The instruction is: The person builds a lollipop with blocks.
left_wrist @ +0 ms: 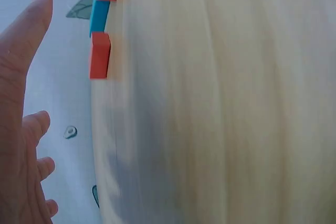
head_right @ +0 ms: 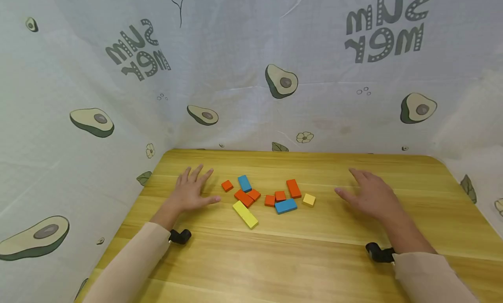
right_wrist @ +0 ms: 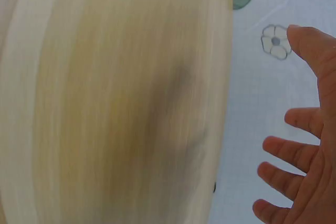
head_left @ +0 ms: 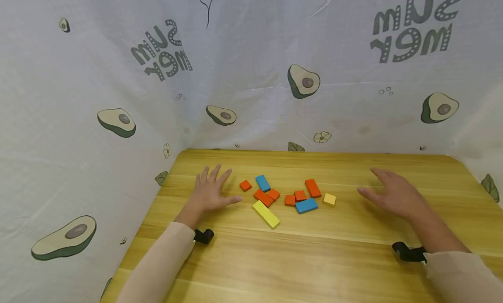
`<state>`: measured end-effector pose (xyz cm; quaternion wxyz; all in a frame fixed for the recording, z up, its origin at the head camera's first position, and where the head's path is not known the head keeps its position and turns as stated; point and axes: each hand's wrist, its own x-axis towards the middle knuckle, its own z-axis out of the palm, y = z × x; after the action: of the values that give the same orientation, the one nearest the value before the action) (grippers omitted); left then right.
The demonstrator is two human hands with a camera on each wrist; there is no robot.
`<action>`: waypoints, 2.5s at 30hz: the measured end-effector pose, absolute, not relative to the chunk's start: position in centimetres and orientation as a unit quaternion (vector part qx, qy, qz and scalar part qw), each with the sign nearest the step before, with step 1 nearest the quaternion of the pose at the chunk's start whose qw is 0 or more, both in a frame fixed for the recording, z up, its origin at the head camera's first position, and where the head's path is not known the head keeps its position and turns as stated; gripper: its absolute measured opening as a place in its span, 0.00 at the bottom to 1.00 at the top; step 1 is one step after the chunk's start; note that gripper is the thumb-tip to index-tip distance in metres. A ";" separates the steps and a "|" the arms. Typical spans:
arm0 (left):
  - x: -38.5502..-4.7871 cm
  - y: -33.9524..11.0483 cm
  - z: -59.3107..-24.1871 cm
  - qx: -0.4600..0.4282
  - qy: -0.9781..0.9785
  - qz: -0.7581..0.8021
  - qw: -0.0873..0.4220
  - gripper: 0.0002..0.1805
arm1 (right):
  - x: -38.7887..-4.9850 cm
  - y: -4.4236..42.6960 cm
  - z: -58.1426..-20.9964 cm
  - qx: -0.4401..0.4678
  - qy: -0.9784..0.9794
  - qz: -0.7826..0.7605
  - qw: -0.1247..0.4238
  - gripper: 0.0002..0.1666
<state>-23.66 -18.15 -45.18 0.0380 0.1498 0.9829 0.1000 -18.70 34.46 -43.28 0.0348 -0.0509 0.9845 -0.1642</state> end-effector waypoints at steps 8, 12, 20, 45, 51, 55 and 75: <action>-22.1 -16.0 -45.4 0.151 0.978 0.143 0.020 0.59 | -17.9 31.2 -43.3 -0.064 0.977 -0.199 0.050 0.56; -21.1 -14.9 -45.4 0.149 0.974 0.172 0.013 0.57 | -17.6 29.8 -43.5 -0.070 0.971 -0.221 0.058 0.55; -19.5 -12.7 -45.9 0.154 0.965 0.209 0.034 0.57 | -17.4 27.5 -44.5 -0.067 0.961 -0.257 0.073 0.52; -16.1 -8.2 -48.1 0.146 0.972 0.183 0.021 0.59 | -17.6 25.7 -45.9 0.000 0.936 -0.338 0.098 0.31; -16.3 -8.2 -48.2 0.147 0.967 0.205 0.024 0.58 | -17.7 25.8 -46.1 0.009 0.935 -0.341 0.092 0.31; -16.3 -8.3 -48.4 0.145 0.964 0.221 0.024 0.57 | -17.6 25.7 -46.1 0.014 0.932 -0.351 0.092 0.30; -16.1 -8.3 -47.3 0.185 0.938 0.292 0.023 0.52 | -17.5 25.7 -46.5 0.021 0.928 -0.360 0.094 0.28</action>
<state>-16.08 -8.26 -47.35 0.0229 0.1851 0.9380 0.2923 -17.52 25.70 -46.46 0.0938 0.0205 0.9279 -0.3602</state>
